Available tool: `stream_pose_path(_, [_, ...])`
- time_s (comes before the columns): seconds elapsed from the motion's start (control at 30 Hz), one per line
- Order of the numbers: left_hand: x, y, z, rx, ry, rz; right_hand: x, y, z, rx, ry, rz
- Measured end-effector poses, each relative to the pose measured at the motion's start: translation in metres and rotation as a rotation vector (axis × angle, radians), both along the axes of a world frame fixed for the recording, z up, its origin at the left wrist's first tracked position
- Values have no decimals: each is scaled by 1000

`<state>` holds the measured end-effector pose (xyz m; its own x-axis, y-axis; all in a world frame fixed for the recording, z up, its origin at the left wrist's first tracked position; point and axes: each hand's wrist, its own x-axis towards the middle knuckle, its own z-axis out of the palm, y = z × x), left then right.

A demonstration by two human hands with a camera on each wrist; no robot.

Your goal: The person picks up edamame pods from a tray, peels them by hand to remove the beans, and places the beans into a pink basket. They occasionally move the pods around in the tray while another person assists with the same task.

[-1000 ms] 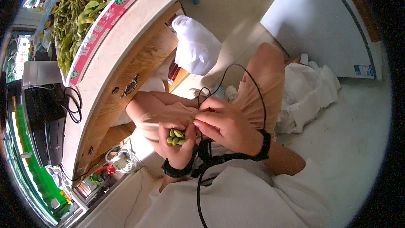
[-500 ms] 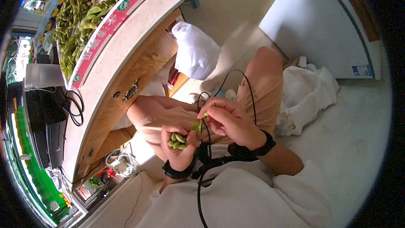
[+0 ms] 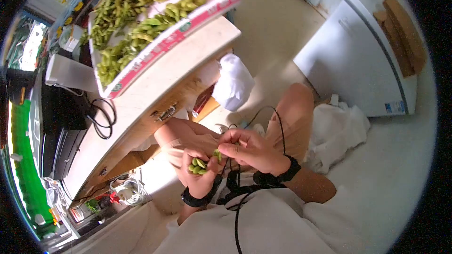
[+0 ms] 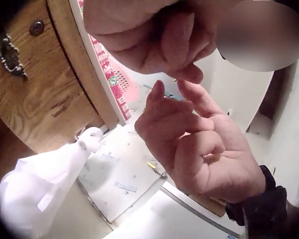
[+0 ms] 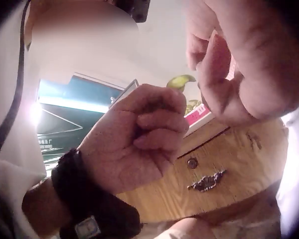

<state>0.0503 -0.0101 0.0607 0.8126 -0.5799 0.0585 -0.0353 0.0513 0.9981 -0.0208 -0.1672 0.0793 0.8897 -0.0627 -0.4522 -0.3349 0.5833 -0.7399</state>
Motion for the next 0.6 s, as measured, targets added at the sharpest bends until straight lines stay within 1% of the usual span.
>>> stream_pose_path(0.03, [2, 2, 0, -27, 42, 2, 5, -1, 2, -8, -48, 32])
stream_pose_path(0.13, [13, 8, 7, -59, 91, 25, 23, 0, 22, -95, -87, 87])
stream_pose_path(0.2, [25, 10, 13, -76, 57, 42, 38, 0, 36, -153, -92, 109])
stream_pose_path(0.27, [36, 12, 23, -202, 184, 17, 55, 0, 54, -369, -164, 94])
stream_pose_path(0.3, [43, 16, 25, -203, 270, -22, 64, -4, 54, -360, -194, 46])
stream_pose_path(0.4, [60, 17, 21, -334, 263, 34, 97, -16, 80, -359, -207, -120])
stream_pose_path(0.47, [69, 24, 23, -342, 258, 52, 125, -25, 89, -513, -306, -204])
stream_pose_path(0.53, [72, 32, 30, -281, 240, 75, 154, -34, 100, -627, -347, -248])
stream_pose_path(0.6, [69, 35, 25, -316, 279, 83, 184, -44, 99, -571, -400, -292])
